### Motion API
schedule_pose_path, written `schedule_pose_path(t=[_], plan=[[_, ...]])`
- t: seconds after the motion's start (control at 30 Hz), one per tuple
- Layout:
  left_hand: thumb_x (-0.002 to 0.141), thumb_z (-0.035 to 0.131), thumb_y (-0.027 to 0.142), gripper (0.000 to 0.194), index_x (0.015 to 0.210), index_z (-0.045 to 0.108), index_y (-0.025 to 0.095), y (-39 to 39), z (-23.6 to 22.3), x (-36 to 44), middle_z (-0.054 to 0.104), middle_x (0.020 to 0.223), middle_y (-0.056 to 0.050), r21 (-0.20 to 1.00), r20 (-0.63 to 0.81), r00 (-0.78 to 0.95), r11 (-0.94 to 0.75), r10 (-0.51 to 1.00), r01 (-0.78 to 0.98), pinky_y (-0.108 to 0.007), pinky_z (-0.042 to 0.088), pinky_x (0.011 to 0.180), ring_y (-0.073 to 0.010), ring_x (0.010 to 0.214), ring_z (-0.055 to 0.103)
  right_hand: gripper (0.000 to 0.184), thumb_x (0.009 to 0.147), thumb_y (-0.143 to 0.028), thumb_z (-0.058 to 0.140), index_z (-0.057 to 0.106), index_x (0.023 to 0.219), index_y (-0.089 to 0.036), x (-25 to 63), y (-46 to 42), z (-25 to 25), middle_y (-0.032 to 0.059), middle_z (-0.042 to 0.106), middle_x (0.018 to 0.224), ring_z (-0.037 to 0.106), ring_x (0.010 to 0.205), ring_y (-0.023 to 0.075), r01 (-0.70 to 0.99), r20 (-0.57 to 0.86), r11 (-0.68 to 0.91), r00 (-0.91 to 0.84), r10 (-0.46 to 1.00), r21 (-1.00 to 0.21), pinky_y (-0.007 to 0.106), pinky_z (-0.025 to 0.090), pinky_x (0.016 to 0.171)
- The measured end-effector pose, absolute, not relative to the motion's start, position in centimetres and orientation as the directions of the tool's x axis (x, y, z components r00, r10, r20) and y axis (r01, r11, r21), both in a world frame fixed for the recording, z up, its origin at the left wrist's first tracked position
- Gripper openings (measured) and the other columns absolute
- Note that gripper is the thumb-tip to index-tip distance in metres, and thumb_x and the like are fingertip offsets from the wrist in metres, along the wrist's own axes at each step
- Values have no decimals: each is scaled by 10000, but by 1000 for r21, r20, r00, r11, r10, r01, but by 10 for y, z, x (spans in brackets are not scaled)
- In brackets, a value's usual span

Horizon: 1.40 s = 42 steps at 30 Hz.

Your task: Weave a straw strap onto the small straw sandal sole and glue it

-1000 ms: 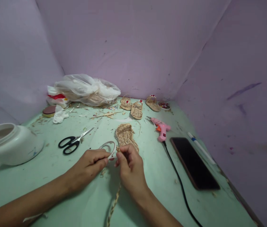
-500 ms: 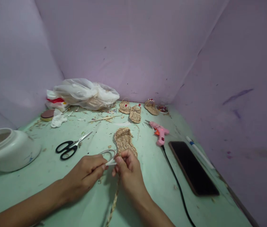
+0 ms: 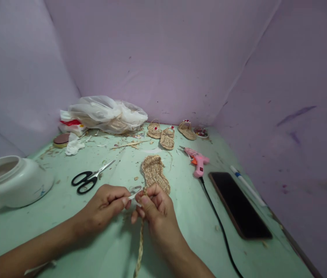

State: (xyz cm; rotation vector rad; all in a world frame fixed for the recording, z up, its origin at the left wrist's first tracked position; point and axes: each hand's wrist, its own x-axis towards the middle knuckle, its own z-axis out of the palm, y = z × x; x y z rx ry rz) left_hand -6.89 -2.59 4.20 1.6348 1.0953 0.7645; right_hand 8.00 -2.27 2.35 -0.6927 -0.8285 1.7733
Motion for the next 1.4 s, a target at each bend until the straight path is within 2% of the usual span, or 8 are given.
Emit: schedule_pose_path(t=[0.17,0.23,0.33,0.47,0.6,0.83,1.07,1.4], plan=[[750,436,341,281,522,422,177,-11,43,-87,259,412,69,998,-50,119,44,992,50,-218,174,391,-70,383,227,245,687,-271,707,476,695,-193,85,-27,36,-65,486,594,346,437,40,-629,-9,-259,-371,928,-733,217,456,443],[757,437,343,236,601,483,171,2,49,-107,290,447,61,978,82,-53,-70,995,195,-221,219,409,-81,400,275,246,675,-276,718,488,690,-189,86,-26,36,-68,485,576,350,430,38,-611,-31,-275,-378,925,-743,214,460,445],[758,474,295,177,700,583,167,19,56,-134,511,625,-13,625,345,-17,-216,938,750,-259,370,586,-145,605,486,262,639,-297,745,520,655,-167,84,-21,27,-66,495,511,411,406,39,-499,-165,-323,-334,928,-804,203,462,461],[757,466,272,186,712,602,152,20,54,-135,599,805,-99,298,350,-111,2,930,955,-305,402,637,-226,748,562,283,599,-305,770,539,658,-152,78,-14,15,-67,495,445,479,404,62,-415,-308,-395,-262,914,-820,196,447,462],[776,471,274,198,669,612,187,6,45,-112,633,698,-24,477,276,-3,-134,961,868,-260,437,615,-162,638,577,283,578,-276,781,534,641,-154,77,-14,14,-71,499,457,471,403,57,-432,-302,-381,-242,922,-818,201,450,463],[798,475,231,225,950,616,144,11,40,-115,627,1022,-109,464,452,-68,-170,889,869,-325,432,806,-231,946,570,309,559,-304,790,531,629,-150,77,-14,15,-77,494,461,464,402,46,-420,-308,-385,-240,920,-822,194,456,461],[778,528,197,176,680,672,175,-27,50,-68,641,714,-24,822,109,308,-260,945,507,-248,434,684,-136,700,577,280,584,-281,775,537,641,-146,77,-15,13,-62,530,481,492,411,51,-415,-291,-379,-260,921,-827,176,434,446],[729,483,155,143,600,545,156,-25,41,-70,555,644,-8,717,-11,260,-173,966,675,-253,357,602,-131,622,491,257,533,-288,783,593,618,-137,77,-12,10,-28,569,523,488,425,61,-373,-306,-381,-245,920,-846,182,435,404]])
